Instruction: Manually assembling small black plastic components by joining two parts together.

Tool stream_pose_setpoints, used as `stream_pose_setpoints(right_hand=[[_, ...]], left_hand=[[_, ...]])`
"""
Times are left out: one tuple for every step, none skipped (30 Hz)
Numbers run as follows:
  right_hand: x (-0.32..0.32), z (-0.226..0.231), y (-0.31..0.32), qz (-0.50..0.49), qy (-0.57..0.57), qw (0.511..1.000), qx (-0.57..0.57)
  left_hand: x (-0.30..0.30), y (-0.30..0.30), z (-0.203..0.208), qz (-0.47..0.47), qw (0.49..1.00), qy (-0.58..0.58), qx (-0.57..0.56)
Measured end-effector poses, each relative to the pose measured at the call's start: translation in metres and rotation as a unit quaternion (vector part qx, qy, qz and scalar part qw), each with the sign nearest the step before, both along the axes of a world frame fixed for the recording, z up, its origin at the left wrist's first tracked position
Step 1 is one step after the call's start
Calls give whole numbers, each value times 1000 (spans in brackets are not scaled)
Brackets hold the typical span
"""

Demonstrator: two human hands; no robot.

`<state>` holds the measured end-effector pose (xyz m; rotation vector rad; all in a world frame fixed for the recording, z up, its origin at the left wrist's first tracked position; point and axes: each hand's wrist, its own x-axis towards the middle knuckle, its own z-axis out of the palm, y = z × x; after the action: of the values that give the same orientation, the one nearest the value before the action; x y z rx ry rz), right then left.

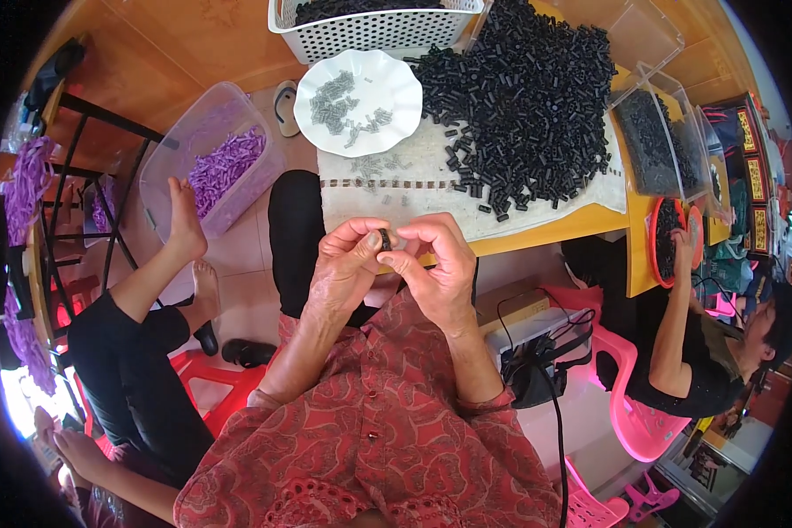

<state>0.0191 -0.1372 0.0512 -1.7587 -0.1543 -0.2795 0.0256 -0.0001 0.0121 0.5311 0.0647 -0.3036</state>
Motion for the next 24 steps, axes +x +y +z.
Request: stream_pose_setpoints(right_hand=[[1, 0, 1, -1, 0, 1000, 0], [2, -1, 2, 10, -5, 1000, 2], [2, -1, 3, 20, -10, 1000, 5], [2, -1, 2, 21, -10, 1000, 5], [2, 0, 2, 19, -13, 1000, -11], [3, 1, 1, 18, -15, 999, -26], [3, 3, 2, 18, -15, 999, -26], [4, 5, 3, 25, -20, 999, -33], [5, 6, 3, 32, -25, 998, -41], [5, 6, 3, 31, -25, 998, -41], [5, 7, 3, 33, -29, 998, -46], [5, 7, 3, 34, -34, 998, -50], [5, 7, 3, 34, -34, 998, -50], [4, 8, 3, 37, -32, 997, -57], [4, 8, 3, 39, -30, 997, -64], [4, 7, 2, 39, -30, 997, -64], [5, 6, 2, 38, -37, 996, -68], [5, 6, 1, 37, -45, 996, -73], [5, 6, 1, 36, -45, 996, -73], [5, 6, 0, 29, -52, 995, -75], [5, 6, 0, 21, -59, 995, -76], [5, 7, -1, 20, -59, 995, -76], [5, 9, -2, 20, -60, 995, -72], [5, 10, -3, 20, -62, 996, -67]], left_hand=[[0, 0, 0, -3, 1000, -10, 5], [0, 0, 0, -4, 1000, -10, 5], [0, 1, 0, -11, 1000, -4, -1], [0, 2, 1, -17, 1000, 2, -7], [1, 1, 3, -16, 1000, 2, -7], [1, -2, 7, -9, 1000, 21, 9], [1, -3, 10, -2, 999, 40, 25], [1, -2, 9, -2, 999, 40, 25], [2, -2, 8, 2, 999, 31, 10], [2, -2, 7, 6, 1000, 22, -7], [2, -2, 6, 5, 1000, 22, -7], [2, -3, 5, 6, 1000, 22, 1], [2, -3, 5, 6, 1000, 22, 10], [2, -2, 6, 6, 1000, 22, 11], [2, -1, 8, 4, 1000, 21, 7], [3, 0, 9, 3, 1000, 21, 3], [3, 0, 8, 2, 1000, 20, 3], [2, 0, 7, -9, 999, 27, 18], [2, 1, 7, -19, 999, 34, 34], [3, 2, 6, -19, 999, 33, 34], [3, 2, 5, -29, 999, 11, 5], [3, 4, 4, -39, 999, -11, -25], [4, 6, 2, -40, 999, -11, -25], [5, 9, 0, -51, 997, -61, 10]])
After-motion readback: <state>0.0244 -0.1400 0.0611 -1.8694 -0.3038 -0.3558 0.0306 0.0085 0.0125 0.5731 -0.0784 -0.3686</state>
